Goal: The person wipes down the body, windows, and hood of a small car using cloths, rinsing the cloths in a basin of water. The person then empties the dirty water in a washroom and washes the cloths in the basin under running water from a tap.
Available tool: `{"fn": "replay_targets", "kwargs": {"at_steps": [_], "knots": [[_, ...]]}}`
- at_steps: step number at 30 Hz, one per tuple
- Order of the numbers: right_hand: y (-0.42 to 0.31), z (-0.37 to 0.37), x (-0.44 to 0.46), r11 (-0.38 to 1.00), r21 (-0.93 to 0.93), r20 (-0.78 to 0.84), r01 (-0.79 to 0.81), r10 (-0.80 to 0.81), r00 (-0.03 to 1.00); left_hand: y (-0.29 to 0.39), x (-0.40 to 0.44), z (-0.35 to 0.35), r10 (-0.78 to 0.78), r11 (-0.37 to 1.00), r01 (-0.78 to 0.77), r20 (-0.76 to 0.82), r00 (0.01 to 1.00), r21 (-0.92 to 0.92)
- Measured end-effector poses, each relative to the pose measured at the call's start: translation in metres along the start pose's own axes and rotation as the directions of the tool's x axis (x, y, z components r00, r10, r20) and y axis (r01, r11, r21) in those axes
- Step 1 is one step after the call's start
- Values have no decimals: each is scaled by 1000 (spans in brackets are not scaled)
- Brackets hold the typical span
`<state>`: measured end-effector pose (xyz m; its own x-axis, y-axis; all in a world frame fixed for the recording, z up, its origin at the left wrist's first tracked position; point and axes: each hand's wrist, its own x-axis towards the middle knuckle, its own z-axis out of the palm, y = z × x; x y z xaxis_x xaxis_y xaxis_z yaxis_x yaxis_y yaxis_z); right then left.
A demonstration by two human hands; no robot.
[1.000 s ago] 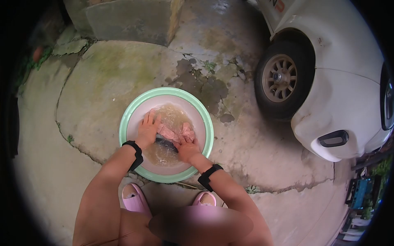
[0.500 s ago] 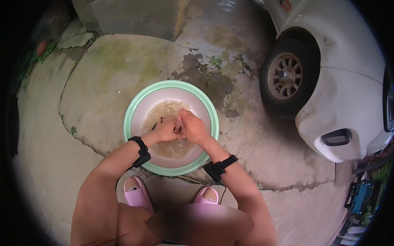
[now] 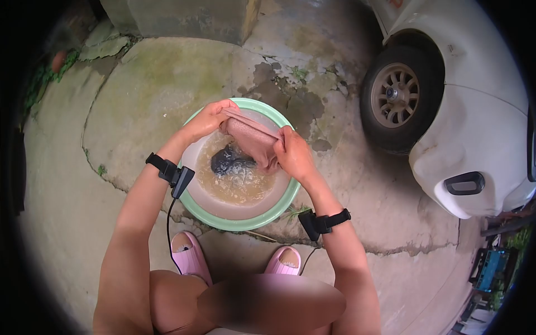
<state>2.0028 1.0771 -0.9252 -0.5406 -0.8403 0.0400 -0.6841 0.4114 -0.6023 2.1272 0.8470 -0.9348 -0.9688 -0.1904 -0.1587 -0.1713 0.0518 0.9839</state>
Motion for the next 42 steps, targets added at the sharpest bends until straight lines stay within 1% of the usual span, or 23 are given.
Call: {"fn": "replay_targets", "kwargs": {"at_steps": [2,5,7,8,11,14,16,18,21,22,23,24,25,26,27,29,30,32,34,38,39,41,42], "knots": [[-12,-14,3,999,8,-93,40,-39,995,9,3,-2,-46,995,37,-93,995,-93],[-3,-16,5,995,-24,-108,101,-103,989,8,10,-8,274,954,-236,-218,937,185],[12,-2,2,996,-89,65,16,-10,998,1,3,-16,-53,850,128,-158,986,512],[22,7,0,985,-166,230,-55,93,969,-14,4,-14,-53,850,128,-158,986,511],[40,50,-10,975,-223,66,-2,18,998,-71,3,7,-48,669,233,-272,961,705],[36,88,-26,926,-373,262,56,47,964,-86,-9,59,-208,496,478,-436,876,724],[31,108,-35,849,-501,298,168,-14,954,-110,-25,87,-222,454,484,-432,874,748],[21,112,-35,736,-621,583,269,205,786,-135,-36,98,-164,49,103,-93,982,994],[35,117,-24,796,-554,629,245,207,749,-128,-15,52,-295,289,-111,198,935,951],[49,127,-28,797,-557,626,236,216,749,-111,-18,46,-226,314,1,74,971,949],[68,142,-29,960,-277,485,-41,176,857,-109,-18,52,-219,318,-5,78,972,948],[69,142,-29,966,95,319,-242,201,926,-108,-24,64,-213,480,303,-226,951,823],[68,142,-31,966,89,314,-242,203,927,-106,-31,77,-261,611,541,-497,827,578],[45,129,-28,660,476,489,-581,351,799,-119,-31,96,-178,558,589,-609,773,584],[19,115,-25,116,648,686,-753,341,643,-128,-28,107,-164,562,576,-602,781,594],[-14,99,-16,29,655,677,-755,423,603,-135,-13,126,-341,800,557,-597,727,222],[-20,96,-13,-92,709,670,-699,397,628,-123,-10,135,-330,811,539,-583,742,227],[-4,103,-9,-210,754,647,-622,396,651,-99,-12,152,-1,908,248,-590,808,338],[45,130,1,-516,646,691,-562,83,718,-69,-15,161,65,919,161,-542,838,359],[42,143,-12,-244,961,210,-127,354,911,-26,-17,169,300,898,-107,-415,859,428],[47,144,-8,-243,962,208,-124,357,911,-32,-14,166,301,898,-110,-411,861,427],[57,145,2,-618,726,393,-301,13,920,-50,-5,142,289,838,-41,-379,879,544],[2,100,-3,-383,849,507,-363,400,763,-51,-3,130,235,800,42,-378,896,598]]}}
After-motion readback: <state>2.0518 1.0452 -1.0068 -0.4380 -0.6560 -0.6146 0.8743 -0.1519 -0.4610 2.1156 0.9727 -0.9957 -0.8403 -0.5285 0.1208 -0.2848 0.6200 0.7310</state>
